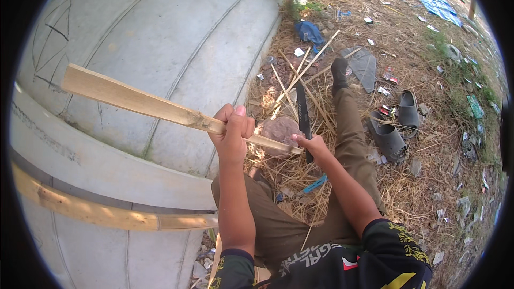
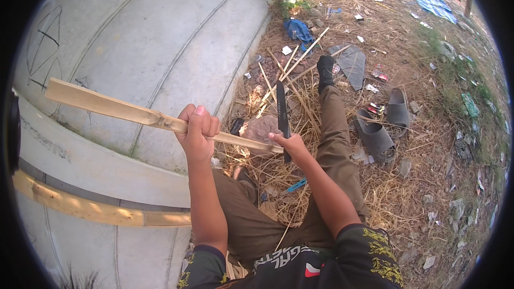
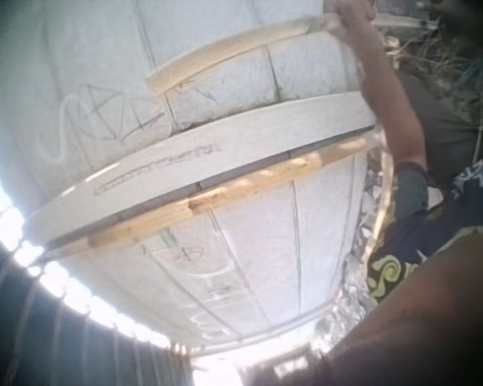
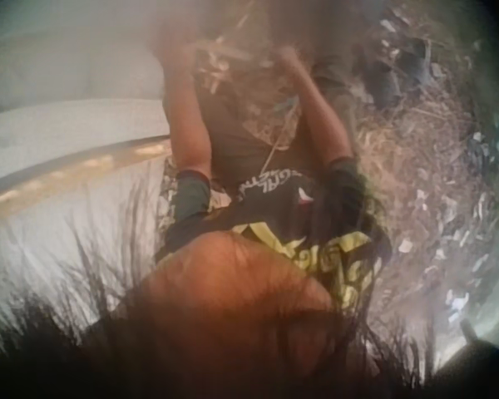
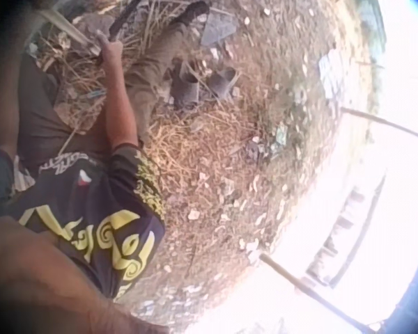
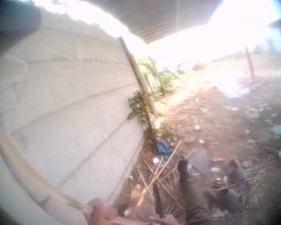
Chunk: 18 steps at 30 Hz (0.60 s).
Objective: The person sits on the ground and uses a large knife to split and sharpen a long, thin wooden stick. They repeatedly shave the wood to create a pointed tip and smooth the edges, holding the stick with one hand and the knife with the other.
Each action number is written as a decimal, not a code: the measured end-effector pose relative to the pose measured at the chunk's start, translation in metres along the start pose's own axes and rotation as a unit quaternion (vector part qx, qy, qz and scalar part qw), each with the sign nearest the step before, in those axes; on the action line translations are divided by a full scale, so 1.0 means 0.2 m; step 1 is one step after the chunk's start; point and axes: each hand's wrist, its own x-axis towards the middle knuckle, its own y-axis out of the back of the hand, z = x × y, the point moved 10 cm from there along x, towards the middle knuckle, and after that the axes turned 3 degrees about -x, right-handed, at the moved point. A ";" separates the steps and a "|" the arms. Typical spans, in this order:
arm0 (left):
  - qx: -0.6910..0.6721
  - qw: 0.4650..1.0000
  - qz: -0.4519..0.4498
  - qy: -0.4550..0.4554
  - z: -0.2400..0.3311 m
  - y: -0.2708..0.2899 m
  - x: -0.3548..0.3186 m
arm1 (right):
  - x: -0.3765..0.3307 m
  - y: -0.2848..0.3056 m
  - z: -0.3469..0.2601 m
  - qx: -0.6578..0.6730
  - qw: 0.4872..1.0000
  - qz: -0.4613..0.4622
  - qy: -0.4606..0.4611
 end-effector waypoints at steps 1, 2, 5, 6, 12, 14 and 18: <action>0.002 1.000 -0.010 0.007 0.00 -0.02 0.00 | -0.04 -0.08 -0.03 0.014 0.999 -0.044 0.014; 0.000 1.000 -0.015 0.017 -0.01 -0.02 0.00 | -0.08 -0.16 -0.06 0.029 0.995 -0.088 0.029; -0.007 0.998 -0.037 0.053 -0.08 -0.06 0.01 | -0.06 -0.20 0.03 -0.108 0.987 -0.115 0.022; 0.001 0.996 -0.048 0.074 -0.10 -0.06 0.01 | -0.06 -0.20 0.04 -0.135 0.983 -0.119 0.024; 0.154 0.987 -0.042 0.010 -0.10 -0.13 0.03 | -0.10 -0.27 0.04 -0.088 0.986 -0.135 0.052; 0.249 0.968 -0.024 -0.014 -0.13 -0.10 0.01 | -0.10 -0.26 -0.06 -0.065 0.990 -0.089 0.087; 0.515 0.846 -0.086 0.108 -0.30 0.05 -0.03 | -0.13 -0.15 -0.35 0.081 0.987 -0.030 0.133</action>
